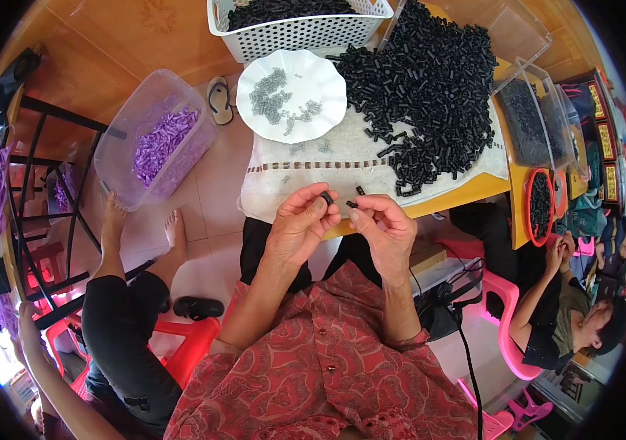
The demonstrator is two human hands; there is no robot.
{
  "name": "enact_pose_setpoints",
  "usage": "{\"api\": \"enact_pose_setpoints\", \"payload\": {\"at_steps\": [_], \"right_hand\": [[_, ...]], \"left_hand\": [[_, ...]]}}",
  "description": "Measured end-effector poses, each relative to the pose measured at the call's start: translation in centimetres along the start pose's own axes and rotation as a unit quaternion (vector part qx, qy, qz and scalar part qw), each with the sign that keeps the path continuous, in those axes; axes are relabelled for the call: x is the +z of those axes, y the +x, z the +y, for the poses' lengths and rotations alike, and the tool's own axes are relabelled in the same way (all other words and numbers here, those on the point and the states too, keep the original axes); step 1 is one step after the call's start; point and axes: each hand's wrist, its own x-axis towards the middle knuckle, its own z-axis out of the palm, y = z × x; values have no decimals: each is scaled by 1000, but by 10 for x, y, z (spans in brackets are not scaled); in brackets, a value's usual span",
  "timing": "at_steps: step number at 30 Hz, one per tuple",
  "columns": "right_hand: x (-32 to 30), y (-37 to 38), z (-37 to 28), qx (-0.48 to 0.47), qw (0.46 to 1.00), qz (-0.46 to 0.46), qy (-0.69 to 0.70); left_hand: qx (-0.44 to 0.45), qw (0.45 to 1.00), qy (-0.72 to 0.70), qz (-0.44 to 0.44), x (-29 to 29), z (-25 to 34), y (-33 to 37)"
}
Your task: Assembling small black plastic components with silver metal pins by hand.
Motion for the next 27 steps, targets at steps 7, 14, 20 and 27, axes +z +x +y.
{"api": "enact_pose_setpoints", "payload": {"at_steps": [7, 14, 20, 27], "right_hand": [[4, -1, 0, -12, 1000, -3, 0], [10, -3, -5, 5, 1000, -2, 13], [16, -4, -5, 12, 1000, -6, 24], [18, -3, 5, -24, 1000, -9, 5]], "left_hand": [[1, 1000, 0, 3, 1, -3, 0], [13, 1000, -8, -20, 0, -6, 0], [20, 1000, -12, -11, -1, -7, 0], [19, 1000, -7, 11, 1, -8, -1]]}}
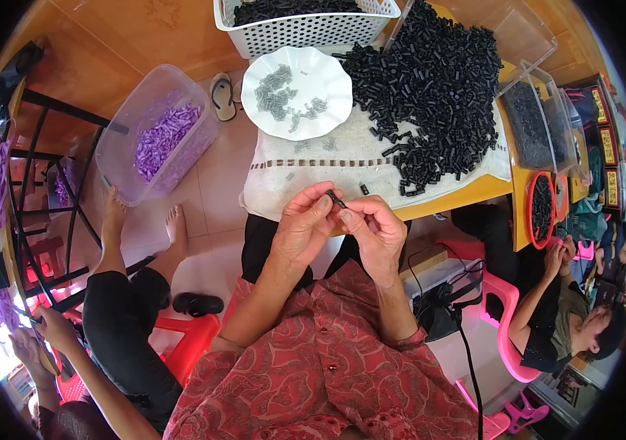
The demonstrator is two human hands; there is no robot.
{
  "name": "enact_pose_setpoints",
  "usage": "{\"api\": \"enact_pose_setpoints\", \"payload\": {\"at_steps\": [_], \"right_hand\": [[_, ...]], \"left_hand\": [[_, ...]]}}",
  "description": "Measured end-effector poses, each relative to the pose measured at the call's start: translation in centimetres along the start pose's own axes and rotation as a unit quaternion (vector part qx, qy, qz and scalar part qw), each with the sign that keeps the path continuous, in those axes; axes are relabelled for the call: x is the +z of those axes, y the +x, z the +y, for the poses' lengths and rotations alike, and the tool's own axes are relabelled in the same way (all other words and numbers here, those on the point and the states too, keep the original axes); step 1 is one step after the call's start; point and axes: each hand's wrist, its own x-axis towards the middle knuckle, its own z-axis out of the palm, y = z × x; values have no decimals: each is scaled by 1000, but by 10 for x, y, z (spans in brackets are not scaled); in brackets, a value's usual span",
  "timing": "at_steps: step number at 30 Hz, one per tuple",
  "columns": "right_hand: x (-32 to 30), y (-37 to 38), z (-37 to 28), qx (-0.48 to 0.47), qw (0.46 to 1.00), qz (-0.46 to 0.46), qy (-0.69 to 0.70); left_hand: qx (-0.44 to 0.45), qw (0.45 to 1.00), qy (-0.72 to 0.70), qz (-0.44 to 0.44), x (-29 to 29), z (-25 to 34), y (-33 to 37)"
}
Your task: Assembling small black plastic components with silver metal pins by hand.
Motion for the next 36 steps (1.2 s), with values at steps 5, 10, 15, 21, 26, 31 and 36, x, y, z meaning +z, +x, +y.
{"api": "enact_pose_setpoints", "payload": {"at_steps": [5, 10, 15, 21, 26, 31, 36], "right_hand": [[0, 1, 3, -7, 1000, 1, -23], [0, 1, 8, -35, 997, 5, -67], [2, 3, 5, -73, 991, 3, -114], [5, 4, 1, -148, 967, 2, -207], [7, 3, 2, -141, 970, 5, -197], [6, 5, -1, -171, 954, 6, -244], [9, 8, -3, -223, 932, 9, -284]], "left_hand": [[1, 1000, -1, 4, -1, 1, 0], [1, 1000, 3, 6, 1, 1, -1], [-3, 1000, 20, 15, 2, 3, -2], [-3, 999, 31, 24, 0, 3, -2], [-6, 999, 25, 29, -1, 4, -2], [-1, 999, 36, 24, -2, 4, 0], [-3, 999, 48, 15, -1, 5, -1]]}}
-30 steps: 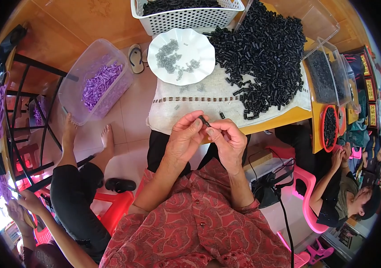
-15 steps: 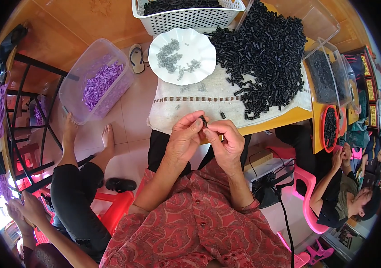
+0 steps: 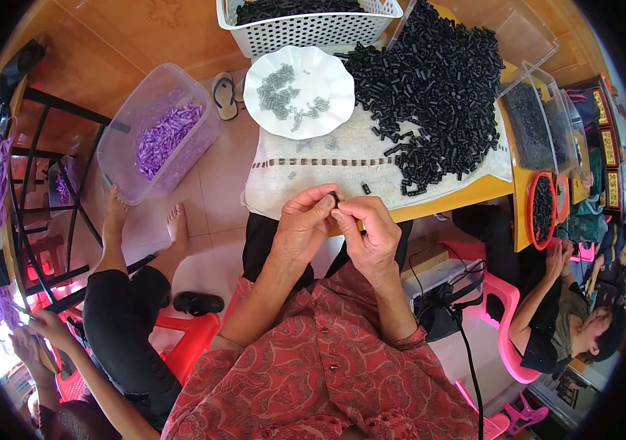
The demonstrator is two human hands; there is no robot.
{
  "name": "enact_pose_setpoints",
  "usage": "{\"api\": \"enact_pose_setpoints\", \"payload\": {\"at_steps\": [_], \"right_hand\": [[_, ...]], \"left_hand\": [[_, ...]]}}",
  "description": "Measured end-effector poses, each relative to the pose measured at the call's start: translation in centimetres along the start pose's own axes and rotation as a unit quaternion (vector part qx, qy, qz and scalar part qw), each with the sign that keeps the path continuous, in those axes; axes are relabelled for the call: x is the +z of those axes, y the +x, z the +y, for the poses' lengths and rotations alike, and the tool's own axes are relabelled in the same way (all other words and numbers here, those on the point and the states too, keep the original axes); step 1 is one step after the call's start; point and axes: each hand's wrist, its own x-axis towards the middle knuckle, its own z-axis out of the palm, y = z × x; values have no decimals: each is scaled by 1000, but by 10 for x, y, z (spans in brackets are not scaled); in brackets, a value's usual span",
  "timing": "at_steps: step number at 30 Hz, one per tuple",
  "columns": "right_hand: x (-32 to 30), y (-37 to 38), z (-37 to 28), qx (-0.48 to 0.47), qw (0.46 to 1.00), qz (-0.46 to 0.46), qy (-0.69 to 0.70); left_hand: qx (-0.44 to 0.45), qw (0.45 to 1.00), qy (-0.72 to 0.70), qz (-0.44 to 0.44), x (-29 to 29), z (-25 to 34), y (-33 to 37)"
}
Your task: Assembling small black plastic components with silver metal pins by hand.
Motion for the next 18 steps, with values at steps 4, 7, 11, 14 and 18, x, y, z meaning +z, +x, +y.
{"api": "enact_pose_setpoints", "payload": {"at_steps": [4, 7, 11, 14, 18], "right_hand": [[0, 0, 2, -8, 1000, 1, 12], [1, -2, -1, 16, 1000, 5, 23], [2, -3, -4, 84, 994, -3, 70], [2, -7, 2, 131, 986, -5, 103], [3, -7, 1, 147, 983, -5, 109]], "left_hand": [[-6, 1000, -27, 2, 2, 0, 0], [6, 1000, -15, 12, 3, -3, 0], [9, 1000, -4, 22, 7, -1, -1], [17, 999, -3, 49, 6, -4, 0], [45, 998, 15, 46, 5, -6, 0]]}}
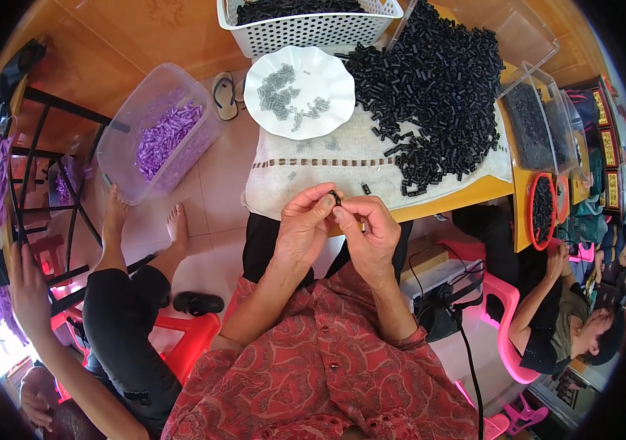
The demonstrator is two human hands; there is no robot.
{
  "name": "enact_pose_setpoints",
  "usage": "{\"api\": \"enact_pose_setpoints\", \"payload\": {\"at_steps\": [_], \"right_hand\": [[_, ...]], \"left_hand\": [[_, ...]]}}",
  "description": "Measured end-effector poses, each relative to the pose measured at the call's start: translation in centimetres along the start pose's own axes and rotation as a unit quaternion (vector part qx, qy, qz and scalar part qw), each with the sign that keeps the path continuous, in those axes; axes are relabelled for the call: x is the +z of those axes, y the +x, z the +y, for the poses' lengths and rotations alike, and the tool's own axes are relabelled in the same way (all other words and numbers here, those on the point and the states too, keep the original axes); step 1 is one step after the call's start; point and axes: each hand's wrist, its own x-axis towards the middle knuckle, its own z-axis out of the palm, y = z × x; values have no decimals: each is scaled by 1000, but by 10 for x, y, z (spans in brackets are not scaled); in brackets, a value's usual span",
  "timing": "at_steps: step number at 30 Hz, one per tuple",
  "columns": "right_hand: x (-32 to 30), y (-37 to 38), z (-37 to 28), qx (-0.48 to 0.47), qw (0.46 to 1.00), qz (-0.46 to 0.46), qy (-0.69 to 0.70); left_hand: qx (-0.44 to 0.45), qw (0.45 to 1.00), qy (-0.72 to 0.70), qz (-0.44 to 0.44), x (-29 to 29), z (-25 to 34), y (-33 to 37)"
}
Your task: Assembling small black plastic components with silver metal pins by hand.
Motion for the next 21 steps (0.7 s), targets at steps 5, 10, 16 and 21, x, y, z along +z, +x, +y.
{"api": "enact_pose_setpoints", "payload": {"at_steps": [5, 10, 16, 21], "right_hand": [[8, 0, 0, -117, 988, 50, -83], [-3, 4, 3, -107, 991, -1, -85], [-5, -1, 6, -28, 999, -5, 40], [0, -1, 5, -51, 998, 8, 25]], "left_hand": [[-49, 997, -52, 1, 9, 8, -4], [30, 996, 82, 9, 0, 8, -2], [-39, 998, -41, -25, -3, 8, 0], [-46, 998, -46, -16, -1, 7, -1]]}}
